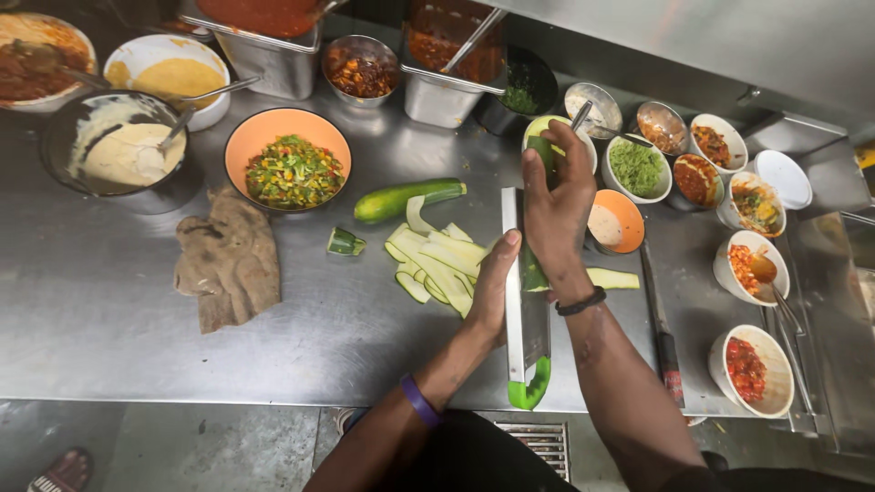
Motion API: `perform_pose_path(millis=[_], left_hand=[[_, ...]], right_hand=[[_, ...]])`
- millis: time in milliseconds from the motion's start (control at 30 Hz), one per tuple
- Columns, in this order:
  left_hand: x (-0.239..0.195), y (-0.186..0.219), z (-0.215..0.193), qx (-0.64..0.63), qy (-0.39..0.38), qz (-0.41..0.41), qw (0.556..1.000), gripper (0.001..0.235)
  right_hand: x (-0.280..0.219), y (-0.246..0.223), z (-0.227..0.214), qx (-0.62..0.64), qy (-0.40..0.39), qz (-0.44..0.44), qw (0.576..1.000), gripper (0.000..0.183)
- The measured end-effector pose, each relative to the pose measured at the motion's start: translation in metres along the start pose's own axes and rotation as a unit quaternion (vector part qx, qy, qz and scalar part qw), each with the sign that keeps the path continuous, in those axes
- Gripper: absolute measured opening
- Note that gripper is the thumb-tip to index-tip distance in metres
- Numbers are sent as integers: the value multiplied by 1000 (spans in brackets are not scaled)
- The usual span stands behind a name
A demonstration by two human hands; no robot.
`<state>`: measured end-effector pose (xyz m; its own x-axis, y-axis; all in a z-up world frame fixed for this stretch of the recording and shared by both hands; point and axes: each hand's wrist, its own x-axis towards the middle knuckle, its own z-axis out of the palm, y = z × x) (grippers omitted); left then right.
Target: The person uses a mandoline slicer to cut a zucchini into thin, uniform strips on a stainless steel countertop. They then arrange the sliced zucchini strips in neat rows on the counter surface.
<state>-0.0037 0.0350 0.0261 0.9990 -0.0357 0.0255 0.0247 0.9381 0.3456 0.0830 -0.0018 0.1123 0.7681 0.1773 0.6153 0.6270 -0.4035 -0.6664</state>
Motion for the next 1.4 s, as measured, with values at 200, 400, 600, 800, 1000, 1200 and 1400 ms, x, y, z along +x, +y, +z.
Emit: perform_pose_path(millis=[200, 400, 600, 800, 1000, 1200, 1400], left_hand=[[4, 4, 6, -10, -54, 31, 998, 57], [10, 1, 9, -12, -15, 23, 1000, 66], [17, -5, -5, -43, -53, 24, 997, 60], [3, 3, 2, 50, -16, 17, 998, 68], [17, 45, -2, -69, 1, 53, 996, 74], [18, 10, 12, -63, 15, 13, 998, 77], [13, -20, 21, -67, -17, -18, 997, 78]], right_hand=[[0, -7, -15, -61, -59, -9, 996, 49], [-31, -6, -23, -18, -92, 30, 995, 63], [-12, -3, -14, 10, -46, 89, 995, 72], [36, 3, -14, 158, -10, 30, 987, 66], [-77, -39, -96, 23, -187, 157, 969, 68], [-138, -60, -101, -244, -210, 158, 934, 64], [-137, -59, -123, -165, -254, 68, 951, 64]])
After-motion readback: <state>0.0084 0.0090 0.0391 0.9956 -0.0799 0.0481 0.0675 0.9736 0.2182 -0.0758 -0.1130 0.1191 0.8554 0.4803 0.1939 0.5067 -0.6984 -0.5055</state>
